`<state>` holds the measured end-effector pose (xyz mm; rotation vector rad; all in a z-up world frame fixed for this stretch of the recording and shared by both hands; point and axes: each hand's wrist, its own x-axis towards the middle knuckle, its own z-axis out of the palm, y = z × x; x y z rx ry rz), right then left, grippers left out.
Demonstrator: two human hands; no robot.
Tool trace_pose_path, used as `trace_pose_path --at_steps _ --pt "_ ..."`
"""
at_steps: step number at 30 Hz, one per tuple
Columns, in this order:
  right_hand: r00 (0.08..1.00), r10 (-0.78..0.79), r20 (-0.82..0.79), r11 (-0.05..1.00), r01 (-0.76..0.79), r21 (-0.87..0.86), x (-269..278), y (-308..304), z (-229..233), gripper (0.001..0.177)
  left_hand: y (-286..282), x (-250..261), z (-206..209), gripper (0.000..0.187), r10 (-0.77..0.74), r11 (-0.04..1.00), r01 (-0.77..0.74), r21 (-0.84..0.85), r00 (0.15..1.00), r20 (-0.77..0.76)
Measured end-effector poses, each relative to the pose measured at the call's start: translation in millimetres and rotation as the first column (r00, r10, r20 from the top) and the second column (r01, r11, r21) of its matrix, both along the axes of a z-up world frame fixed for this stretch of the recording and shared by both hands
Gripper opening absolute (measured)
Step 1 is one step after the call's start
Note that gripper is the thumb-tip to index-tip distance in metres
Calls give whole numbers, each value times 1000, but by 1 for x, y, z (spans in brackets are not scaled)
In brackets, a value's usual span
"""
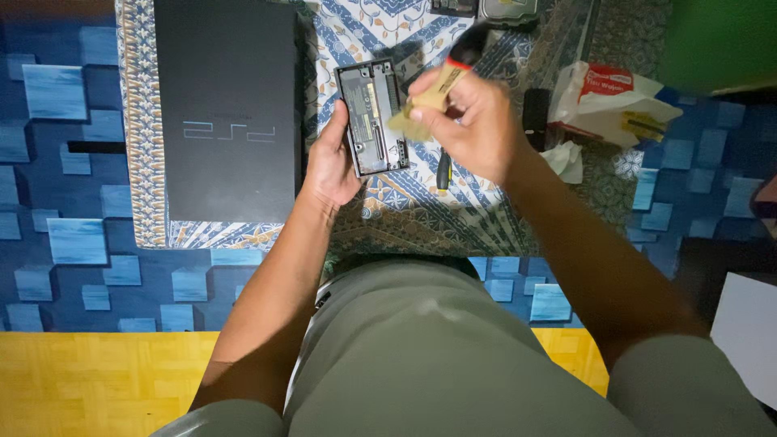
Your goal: The person cleans a small electronic component by hand using a large brush, a small brush, and a cloth.
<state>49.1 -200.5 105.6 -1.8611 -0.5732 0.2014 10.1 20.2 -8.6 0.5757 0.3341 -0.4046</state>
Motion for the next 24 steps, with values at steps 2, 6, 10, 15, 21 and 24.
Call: trace_pose_path --at_steps 2,6,10,15,21,24 --pt "999 -21 27 999 20 38 1 2 2 20 -2 0 1 52 4 1000 -4 -1 1000 0" --pt "999 -24 25 999 25 -44 -3 5 9 19 -3 1 3 50 22 1000 -23 -8 999 -26" --pt "999 22 -42 991 -27 -129 -10 1 15 19 -3 2 1 51 40 999 -40 -23 999 -17" --pt "1000 -7 29 1000 7 -18 -14 3 9 18 -3 6 1 54 38 999 -39 -18 998 -40" --pt "1000 3 -25 996 -5 -84 -26 -3 8 19 0 6 8 59 47 997 -45 -66 998 43" --pt "999 -15 -47 999 14 -41 -31 -1 6 19 -1 8 12 64 34 997 -30 -67 998 60"
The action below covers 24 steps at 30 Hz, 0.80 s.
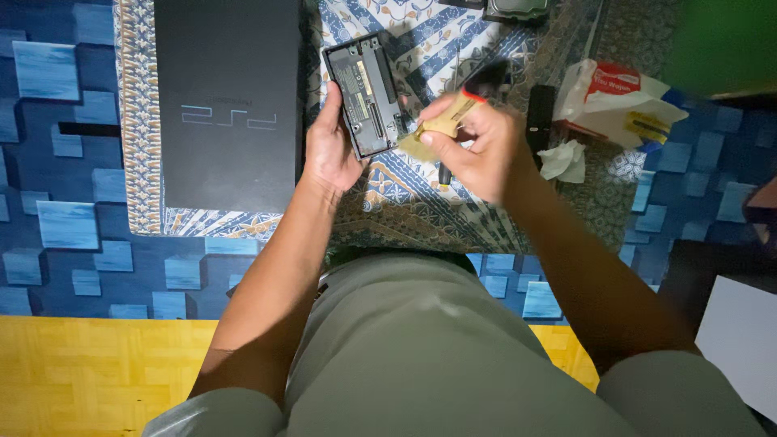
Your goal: The person cleans a small electronic component by hand using a large brush, a small brush, and a cloth.
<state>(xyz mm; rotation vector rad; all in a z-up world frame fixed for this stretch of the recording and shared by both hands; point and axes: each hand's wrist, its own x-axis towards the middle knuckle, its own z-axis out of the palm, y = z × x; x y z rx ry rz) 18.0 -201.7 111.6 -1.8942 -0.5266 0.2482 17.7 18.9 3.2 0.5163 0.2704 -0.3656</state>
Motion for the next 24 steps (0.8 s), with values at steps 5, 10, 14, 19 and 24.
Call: trace_pose_path --at_steps 5,10,14,19,24 --pt "985 -49 164 991 68 -112 -9 12 -1 18 -7 1 4 65 -33 994 32 104 999 16" --pt "997 51 56 994 -45 -99 -7 11 -10 14 -7 3 0 66 -38 999 37 11 995 92" --pt "998 -58 21 994 56 93 -6 1 -11 18 -3 3 -3 62 8 1000 -8 -1 1000 -21" --pt "995 27 91 989 -13 -146 -13 17 -7 21 -9 1 -4 59 33 999 -32 30 999 -34" --pt "963 -84 255 995 95 -32 -15 25 -10 20 -12 1 3 59 18 1000 -18 2 1000 10"
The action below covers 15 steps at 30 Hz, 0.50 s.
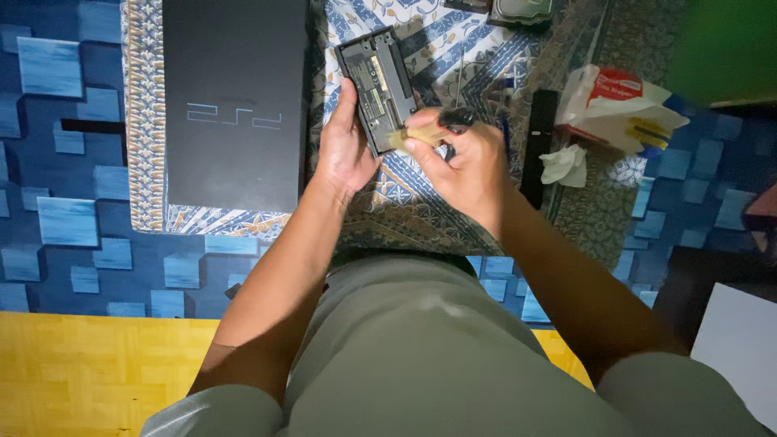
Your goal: The person cleans a small electronic component by hand using a large brush, a small brush, and a cloth.
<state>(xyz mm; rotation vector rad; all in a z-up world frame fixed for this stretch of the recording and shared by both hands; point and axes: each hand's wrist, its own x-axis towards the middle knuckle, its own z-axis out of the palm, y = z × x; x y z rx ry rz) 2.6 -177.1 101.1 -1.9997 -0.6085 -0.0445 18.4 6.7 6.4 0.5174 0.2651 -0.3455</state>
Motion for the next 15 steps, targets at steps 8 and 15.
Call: trace_pose_path --at_steps 8,15 --pt "995 87 -43 996 -88 -14 -8 11 -16 22 -2 -4 0 63 26 995 -15 94 993 -112" --pt "998 40 -44 998 -37 54 -5 10 -17 22 -3 -3 -3 56 57 990 -28 142 977 -204"
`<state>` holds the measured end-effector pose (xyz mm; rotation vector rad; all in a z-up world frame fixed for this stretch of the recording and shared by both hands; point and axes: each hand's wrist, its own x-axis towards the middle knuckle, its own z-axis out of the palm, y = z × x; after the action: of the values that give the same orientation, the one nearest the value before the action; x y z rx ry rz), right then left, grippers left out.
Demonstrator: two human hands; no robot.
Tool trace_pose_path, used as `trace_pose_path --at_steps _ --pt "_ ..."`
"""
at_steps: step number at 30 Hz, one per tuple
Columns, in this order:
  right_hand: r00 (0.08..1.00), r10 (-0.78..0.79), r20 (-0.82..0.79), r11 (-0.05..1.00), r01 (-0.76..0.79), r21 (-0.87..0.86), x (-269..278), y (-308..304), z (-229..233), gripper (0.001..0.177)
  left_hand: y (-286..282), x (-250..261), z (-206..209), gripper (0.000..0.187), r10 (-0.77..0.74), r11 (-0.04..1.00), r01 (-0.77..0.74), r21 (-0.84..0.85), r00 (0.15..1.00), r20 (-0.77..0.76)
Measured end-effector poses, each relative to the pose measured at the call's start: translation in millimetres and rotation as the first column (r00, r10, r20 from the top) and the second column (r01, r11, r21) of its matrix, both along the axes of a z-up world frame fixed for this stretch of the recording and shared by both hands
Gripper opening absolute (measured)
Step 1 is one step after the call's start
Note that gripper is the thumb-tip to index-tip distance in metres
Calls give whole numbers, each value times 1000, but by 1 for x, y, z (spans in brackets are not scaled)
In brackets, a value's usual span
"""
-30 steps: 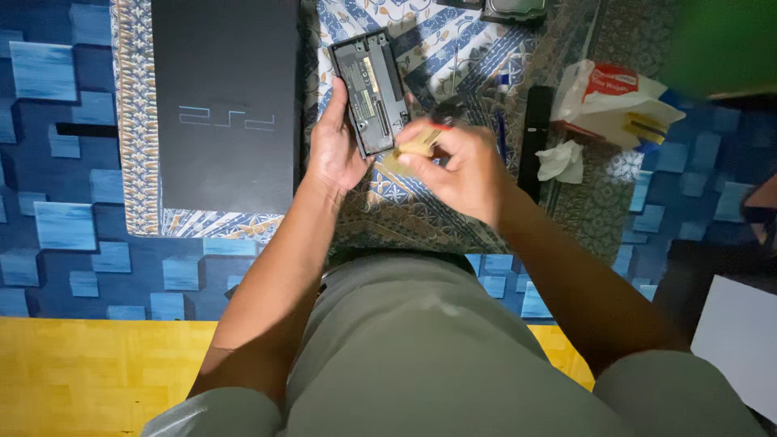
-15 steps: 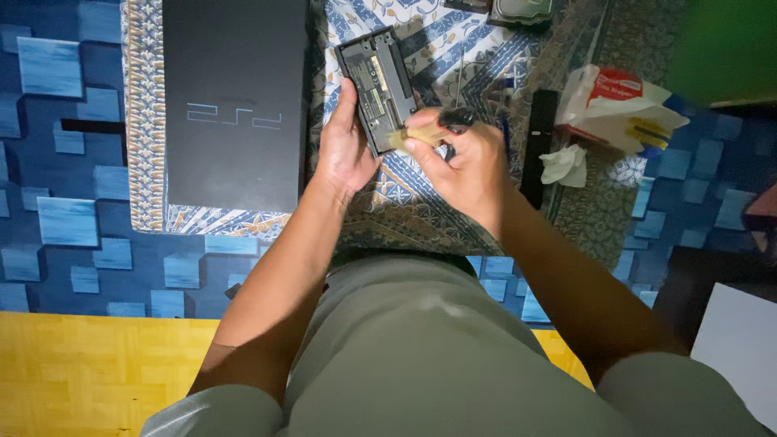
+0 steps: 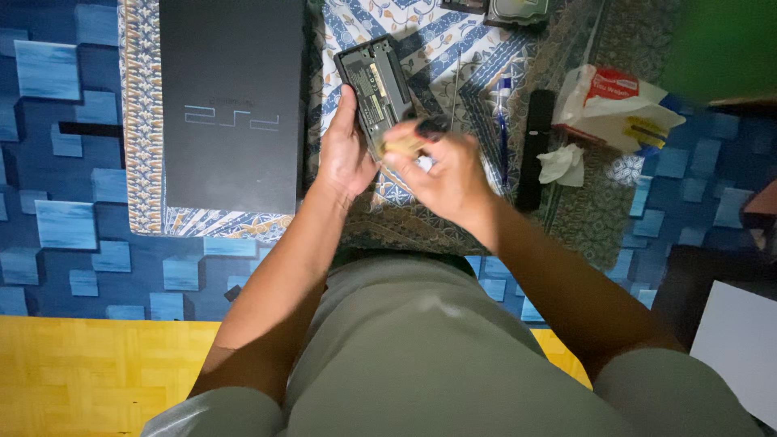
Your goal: The person cleans a small electronic component by hand using a large brush, a small brush, and a cloth.
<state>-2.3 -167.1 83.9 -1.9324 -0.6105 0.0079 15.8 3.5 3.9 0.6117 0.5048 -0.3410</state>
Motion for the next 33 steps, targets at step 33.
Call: trace_pose_path --at_steps 33 --pt "832 -502 -236 795 336 -506 35 -120 -154 37 29 -30 -34 51 -13 994 9 105 999 37"
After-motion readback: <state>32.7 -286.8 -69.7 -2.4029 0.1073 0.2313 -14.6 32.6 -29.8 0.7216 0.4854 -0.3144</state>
